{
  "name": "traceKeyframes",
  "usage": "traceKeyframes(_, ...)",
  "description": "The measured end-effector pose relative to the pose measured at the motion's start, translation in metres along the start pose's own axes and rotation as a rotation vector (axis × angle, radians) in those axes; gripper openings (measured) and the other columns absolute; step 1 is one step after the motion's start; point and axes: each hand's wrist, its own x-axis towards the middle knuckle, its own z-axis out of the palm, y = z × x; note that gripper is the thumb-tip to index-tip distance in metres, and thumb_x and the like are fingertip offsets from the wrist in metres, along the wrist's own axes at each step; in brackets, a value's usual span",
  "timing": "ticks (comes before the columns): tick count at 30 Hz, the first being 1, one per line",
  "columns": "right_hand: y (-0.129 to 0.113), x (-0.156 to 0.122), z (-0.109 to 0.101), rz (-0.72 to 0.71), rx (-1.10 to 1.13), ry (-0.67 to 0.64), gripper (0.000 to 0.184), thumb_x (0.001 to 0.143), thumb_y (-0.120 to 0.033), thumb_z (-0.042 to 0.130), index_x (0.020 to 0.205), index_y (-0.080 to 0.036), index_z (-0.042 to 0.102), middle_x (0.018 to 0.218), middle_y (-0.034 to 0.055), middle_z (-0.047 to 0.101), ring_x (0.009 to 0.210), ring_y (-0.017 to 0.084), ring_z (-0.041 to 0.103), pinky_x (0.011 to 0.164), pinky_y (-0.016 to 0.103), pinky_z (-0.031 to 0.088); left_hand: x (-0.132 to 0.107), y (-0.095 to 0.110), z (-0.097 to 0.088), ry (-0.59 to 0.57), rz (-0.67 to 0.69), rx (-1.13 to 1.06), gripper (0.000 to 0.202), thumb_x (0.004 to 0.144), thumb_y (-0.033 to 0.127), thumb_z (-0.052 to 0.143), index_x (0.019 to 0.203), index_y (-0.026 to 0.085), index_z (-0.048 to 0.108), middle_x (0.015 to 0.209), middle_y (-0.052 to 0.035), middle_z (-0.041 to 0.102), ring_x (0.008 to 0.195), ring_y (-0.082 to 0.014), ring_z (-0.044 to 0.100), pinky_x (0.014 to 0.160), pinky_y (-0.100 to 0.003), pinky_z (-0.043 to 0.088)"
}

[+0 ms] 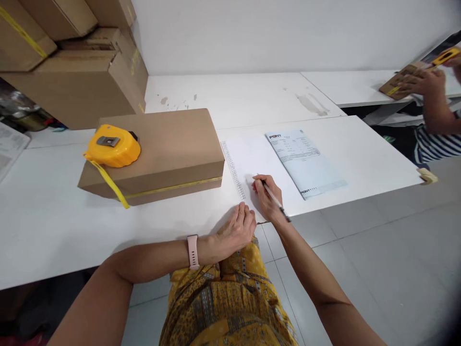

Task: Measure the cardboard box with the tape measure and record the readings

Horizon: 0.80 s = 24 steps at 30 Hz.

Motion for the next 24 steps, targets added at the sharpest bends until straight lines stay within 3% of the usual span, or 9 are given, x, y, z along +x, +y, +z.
traceKeyframes(4,0.012,0.027,-0.008,-0.245,-0.340,-0.075,0.026,0.101,-0.026,0.042,0.114,-0.023,0.064,0.111,0.0087,0.071,0.105,0.024,0.062,0.091,0.038,0.047,-0.002,0.001,-0.004,-0.107,-0.028,-0.088,0.044,0.098,0.007,0.041,0.139,-0.003,0.053,0.139,-0.0281,0.061,0.137,-0.0321,0.056,0.116,-0.046,0.045)
traceKeyframes(8,0.026,0.051,-0.015,-0.281,-0.658,-0.118,0.048,0.091,-0.005,0.037,0.129,-0.018,0.064,0.130,0.0141,0.068,0.121,0.030,0.055,0.098,0.043,0.043,-0.024,0.000,0.000,-0.063,-0.114,-0.292,0.049,0.097,0.015,0.047,0.145,0.001,0.048,0.153,-0.0243,0.050,0.146,-0.0320,0.045,0.121,-0.049,0.039)
traceKeyframes(12,0.034,0.051,-0.015,-0.278,-0.701,-0.096,0.065,0.083,0.002,0.037,0.143,-0.015,0.056,0.131,0.0143,0.068,0.120,0.029,0.056,0.098,0.041,0.042,-0.074,-0.008,0.005,0.123,-0.312,-0.433,0.048,0.099,0.028,0.054,0.143,0.008,0.050,0.149,-0.0195,0.056,0.144,-0.0299,0.049,0.120,-0.050,0.040)
traceKeyframes(17,0.034,0.047,-0.015,-0.253,-0.706,-0.068,0.062,0.083,0.000,0.037,0.140,-0.011,0.057,0.126,0.0166,0.070,0.115,0.030,0.057,0.096,0.041,0.043,-0.137,-0.010,0.004,0.347,-0.633,-0.382,0.035,0.099,0.026,0.056,0.133,0.018,0.060,0.136,-0.0154,0.068,0.132,-0.0294,0.061,0.115,-0.054,0.043)
traceKeyframes(20,0.033,0.049,-0.014,-0.241,-0.698,-0.071,0.056,0.083,-0.001,0.039,0.133,-0.012,0.062,0.129,0.0162,0.069,0.116,0.030,0.056,0.098,0.040,0.041,-0.151,-0.002,0.003,0.367,-0.702,-0.336,0.035,0.099,0.025,0.057,0.132,0.017,0.061,0.136,-0.0166,0.067,0.133,-0.0314,0.060,0.115,-0.056,0.042)
traceKeyframes(24,0.032,0.049,-0.012,-0.219,-0.688,-0.069,0.056,0.083,0.000,0.039,0.134,-0.011,0.061,0.131,0.0161,0.069,0.117,0.029,0.055,0.099,0.040,0.040,-0.149,0.007,0.003,0.340,-0.740,-0.306,0.039,0.097,0.027,0.058,0.134,0.014,0.060,0.139,-0.0188,0.065,0.136,-0.0332,0.057,0.117,-0.058,0.038)
